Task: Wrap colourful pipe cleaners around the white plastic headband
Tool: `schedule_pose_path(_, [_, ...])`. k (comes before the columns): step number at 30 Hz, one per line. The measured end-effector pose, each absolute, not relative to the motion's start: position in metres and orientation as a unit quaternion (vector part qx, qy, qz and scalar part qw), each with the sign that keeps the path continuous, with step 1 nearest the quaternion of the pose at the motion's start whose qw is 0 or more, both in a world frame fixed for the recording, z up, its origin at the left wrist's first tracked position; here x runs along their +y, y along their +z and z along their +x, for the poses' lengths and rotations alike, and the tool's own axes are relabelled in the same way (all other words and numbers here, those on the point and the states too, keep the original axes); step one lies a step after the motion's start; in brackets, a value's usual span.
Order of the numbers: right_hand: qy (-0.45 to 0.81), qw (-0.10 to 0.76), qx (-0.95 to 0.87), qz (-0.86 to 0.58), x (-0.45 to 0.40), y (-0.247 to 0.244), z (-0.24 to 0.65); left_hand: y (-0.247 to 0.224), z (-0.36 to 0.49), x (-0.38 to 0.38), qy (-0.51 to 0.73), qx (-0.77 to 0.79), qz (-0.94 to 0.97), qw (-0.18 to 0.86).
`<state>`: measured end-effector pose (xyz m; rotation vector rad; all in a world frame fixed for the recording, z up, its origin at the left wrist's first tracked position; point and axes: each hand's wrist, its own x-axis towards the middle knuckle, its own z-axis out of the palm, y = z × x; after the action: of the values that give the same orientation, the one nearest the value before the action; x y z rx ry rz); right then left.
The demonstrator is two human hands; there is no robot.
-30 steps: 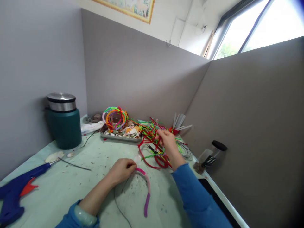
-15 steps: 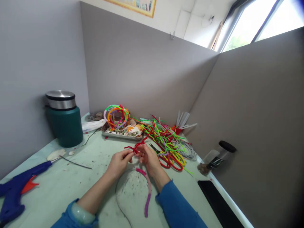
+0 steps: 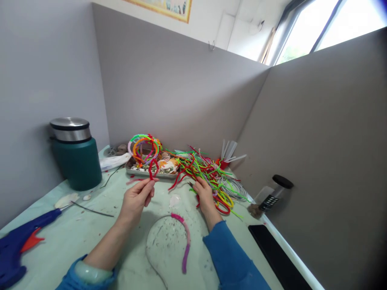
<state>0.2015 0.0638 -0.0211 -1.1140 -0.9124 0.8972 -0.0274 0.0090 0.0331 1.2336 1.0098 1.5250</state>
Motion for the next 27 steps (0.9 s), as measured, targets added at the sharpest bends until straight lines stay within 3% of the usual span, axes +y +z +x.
schedule_pose_path(8, [0.206, 0.681, -0.49, -0.504, 0.042, -0.001, 0.192, 0.015, -0.024, 0.017, 0.479, 0.518, 0.635, 0.315])
schedule_pose_path(14, [0.466, 0.512, -0.553, -0.463, 0.025, 0.004, 0.157, 0.01, -0.016, 0.009, 0.349, 0.515, 0.76, 0.186])
schedule_pose_path(19, [0.483, 0.54, -0.531, -0.44, 0.017, 0.001, 0.14, 0.009, -0.012, 0.005, 0.277, 0.504, 0.8, 0.169])
schedule_pose_path(27, [0.517, 0.555, -0.491, -0.428, 0.021, -0.012, 0.142, 0.005, -0.018, 0.015, 0.35, 0.573, 0.702, 0.238])
